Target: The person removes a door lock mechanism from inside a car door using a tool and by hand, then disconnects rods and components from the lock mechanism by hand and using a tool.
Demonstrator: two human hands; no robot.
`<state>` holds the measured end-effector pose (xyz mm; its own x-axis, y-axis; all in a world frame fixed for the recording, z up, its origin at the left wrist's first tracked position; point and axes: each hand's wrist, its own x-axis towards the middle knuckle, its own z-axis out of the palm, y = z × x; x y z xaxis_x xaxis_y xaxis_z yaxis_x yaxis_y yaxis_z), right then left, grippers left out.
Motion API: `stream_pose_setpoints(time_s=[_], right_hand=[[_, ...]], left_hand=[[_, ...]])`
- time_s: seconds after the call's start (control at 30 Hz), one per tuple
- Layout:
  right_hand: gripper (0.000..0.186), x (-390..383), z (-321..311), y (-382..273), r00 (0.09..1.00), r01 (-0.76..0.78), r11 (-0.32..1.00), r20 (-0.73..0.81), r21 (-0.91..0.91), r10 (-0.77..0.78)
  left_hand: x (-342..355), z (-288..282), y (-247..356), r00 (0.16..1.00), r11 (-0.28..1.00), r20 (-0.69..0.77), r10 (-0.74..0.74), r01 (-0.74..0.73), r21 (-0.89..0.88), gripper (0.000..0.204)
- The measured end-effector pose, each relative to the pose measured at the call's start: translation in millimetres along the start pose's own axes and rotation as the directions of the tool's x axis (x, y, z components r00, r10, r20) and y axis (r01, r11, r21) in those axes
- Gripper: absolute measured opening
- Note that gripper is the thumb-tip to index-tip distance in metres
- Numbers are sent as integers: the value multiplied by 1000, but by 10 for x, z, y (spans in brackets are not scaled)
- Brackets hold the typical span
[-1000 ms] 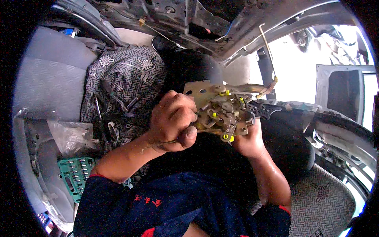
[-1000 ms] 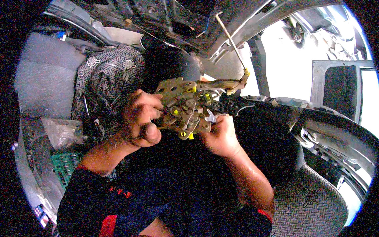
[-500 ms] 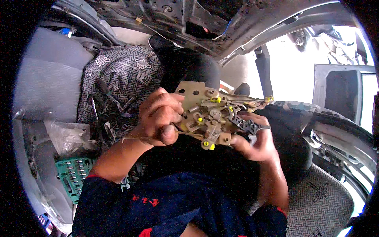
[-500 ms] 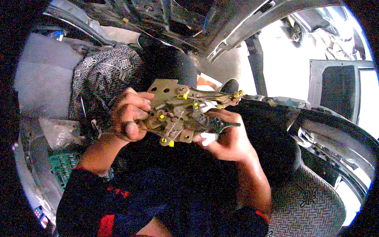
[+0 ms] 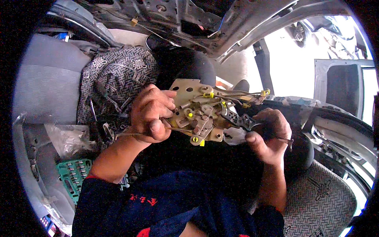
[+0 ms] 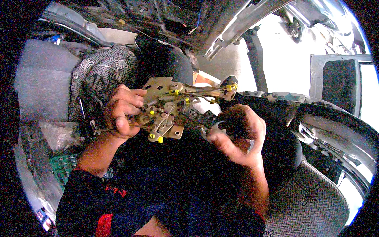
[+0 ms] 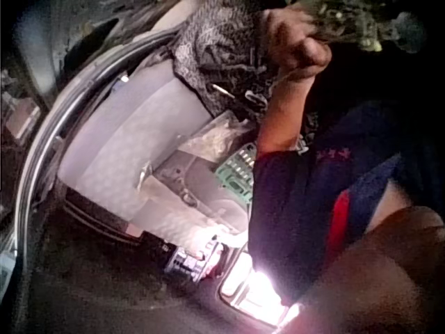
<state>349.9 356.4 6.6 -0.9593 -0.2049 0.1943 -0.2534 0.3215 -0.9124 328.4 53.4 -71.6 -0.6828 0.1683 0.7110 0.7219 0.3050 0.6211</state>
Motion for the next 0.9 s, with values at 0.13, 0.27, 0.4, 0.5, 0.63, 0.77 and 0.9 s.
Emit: stream_pose_setpoints(time_s=[0.13,0.27,0.4,0.5,0.63,0.77,0.9], right_hand=[[39,-23,28,-10,991,-127,992,-54,-25,125],[42,-24,33,14,997,-67,994,-37,-81,64],[43,-44,-22,43,999,-24,992,37,-127,29],[44,-117,0,4,999,-40,974,20,-222,45],[47,-141,95,-80,988,-140,969,-95,-205,123],[44,-134,7,-14,998,-68,957,-9,-283,69],[43,-132,83,33,993,-36,982,-120,-186,14]], left_hand=[[-19,3,0,1000,1000,-13,18,-18,-1,49],[-40,-15,-8,1000,1000,-4,13,-13,-4,49],[-68,-25,-28,999,1000,6,31,-31,4,49],[-39,-36,-7,997,997,16,76,-77,32,49],[-40,-16,-8,997,997,8,72,-72,5,50],[-64,-8,19,997,997,35,66,-67,41,52],[-37,20,11,998,998,-4,59,-59,14,53]])
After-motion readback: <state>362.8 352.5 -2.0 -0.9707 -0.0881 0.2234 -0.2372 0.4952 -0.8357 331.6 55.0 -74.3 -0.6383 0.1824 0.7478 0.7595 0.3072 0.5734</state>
